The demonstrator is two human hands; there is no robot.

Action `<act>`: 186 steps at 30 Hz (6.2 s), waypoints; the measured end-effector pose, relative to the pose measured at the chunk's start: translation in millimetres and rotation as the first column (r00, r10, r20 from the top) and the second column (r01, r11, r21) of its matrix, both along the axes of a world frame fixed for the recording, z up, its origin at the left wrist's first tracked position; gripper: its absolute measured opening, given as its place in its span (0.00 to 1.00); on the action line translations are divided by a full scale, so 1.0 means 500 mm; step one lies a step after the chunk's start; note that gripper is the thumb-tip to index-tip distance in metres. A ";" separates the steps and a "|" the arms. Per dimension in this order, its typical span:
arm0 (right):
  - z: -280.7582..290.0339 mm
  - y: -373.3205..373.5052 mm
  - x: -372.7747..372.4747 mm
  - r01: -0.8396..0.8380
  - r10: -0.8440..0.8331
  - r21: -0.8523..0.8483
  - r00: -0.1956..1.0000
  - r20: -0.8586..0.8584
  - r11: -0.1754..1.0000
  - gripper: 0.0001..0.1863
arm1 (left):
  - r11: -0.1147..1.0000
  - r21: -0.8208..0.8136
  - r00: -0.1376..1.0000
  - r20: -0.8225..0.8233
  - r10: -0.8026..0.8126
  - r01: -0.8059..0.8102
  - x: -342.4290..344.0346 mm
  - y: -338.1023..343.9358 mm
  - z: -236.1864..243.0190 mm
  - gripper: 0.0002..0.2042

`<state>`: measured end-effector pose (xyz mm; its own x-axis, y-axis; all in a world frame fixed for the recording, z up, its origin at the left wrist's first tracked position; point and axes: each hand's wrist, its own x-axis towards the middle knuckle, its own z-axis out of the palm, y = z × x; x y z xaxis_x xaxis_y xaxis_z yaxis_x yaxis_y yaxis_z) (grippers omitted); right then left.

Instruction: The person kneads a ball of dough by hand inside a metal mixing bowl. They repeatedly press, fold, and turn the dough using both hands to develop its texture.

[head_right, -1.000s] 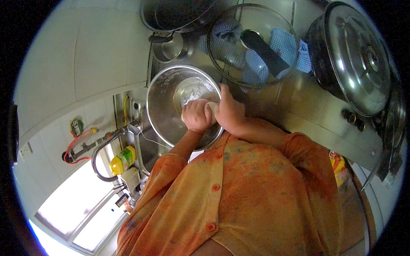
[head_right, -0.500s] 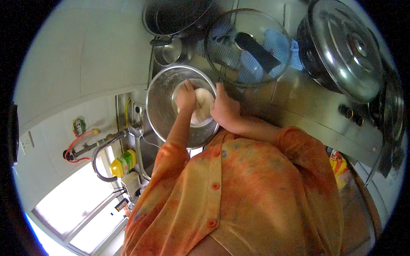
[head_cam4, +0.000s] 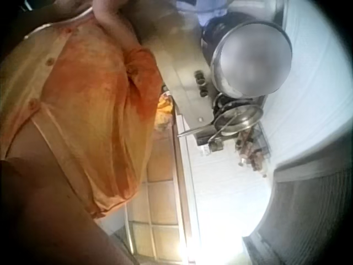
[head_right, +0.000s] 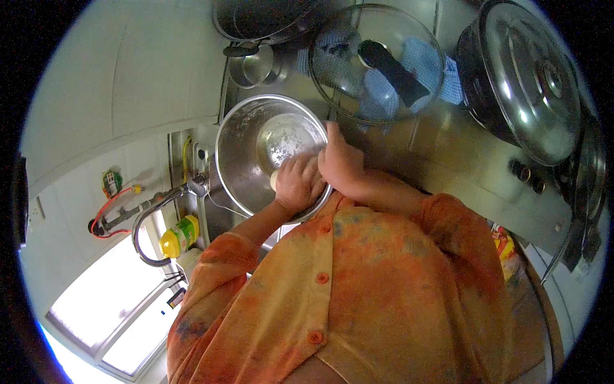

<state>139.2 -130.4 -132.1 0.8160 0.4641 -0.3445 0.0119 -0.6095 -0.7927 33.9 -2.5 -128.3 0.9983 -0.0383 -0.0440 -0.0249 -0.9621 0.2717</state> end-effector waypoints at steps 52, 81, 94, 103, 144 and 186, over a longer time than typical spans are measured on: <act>0.004 0.013 0.016 -0.090 0.091 0.035 0.996 -0.017 0.995 0.27 | 0.548 -0.013 0.543 -0.154 0.825 -0.836 0.060 0.052 -0.031 0.32; 0.003 0.024 0.021 -0.109 0.109 0.002 0.994 0.000 0.994 0.28 | 0.379 -0.075 0.386 -0.212 0.898 -0.922 0.077 0.175 -0.095 0.27; 0.003 0.028 0.021 -0.112 0.112 -0.034 0.994 -0.015 0.993 0.29 | -0.533 -0.718 0.149 -0.647 0.748 -0.447 -0.026 0.147 -0.038 0.24; 0.022 0.029 0.030 -0.163 0.160 -0.037 0.985 -0.070 0.986 0.29 | 0.205 -0.462 0.363 -0.283 0.888 -0.863 0.006 0.165 -0.148 0.24; 0.000 0.035 0.024 -0.155 0.150 -0.034 0.982 -0.114 0.987 0.29 | 0.517 0.031 0.518 0.074 0.852 -0.855 0.145 0.062 -0.126 0.18; -0.007 0.341 -0.025 -0.664 0.840 -0.562 0.532 0.108 0.493 0.44 | -0.015 -0.703 -0.080 0.059 0.995 -0.711 -0.178 0.103 -0.040 0.22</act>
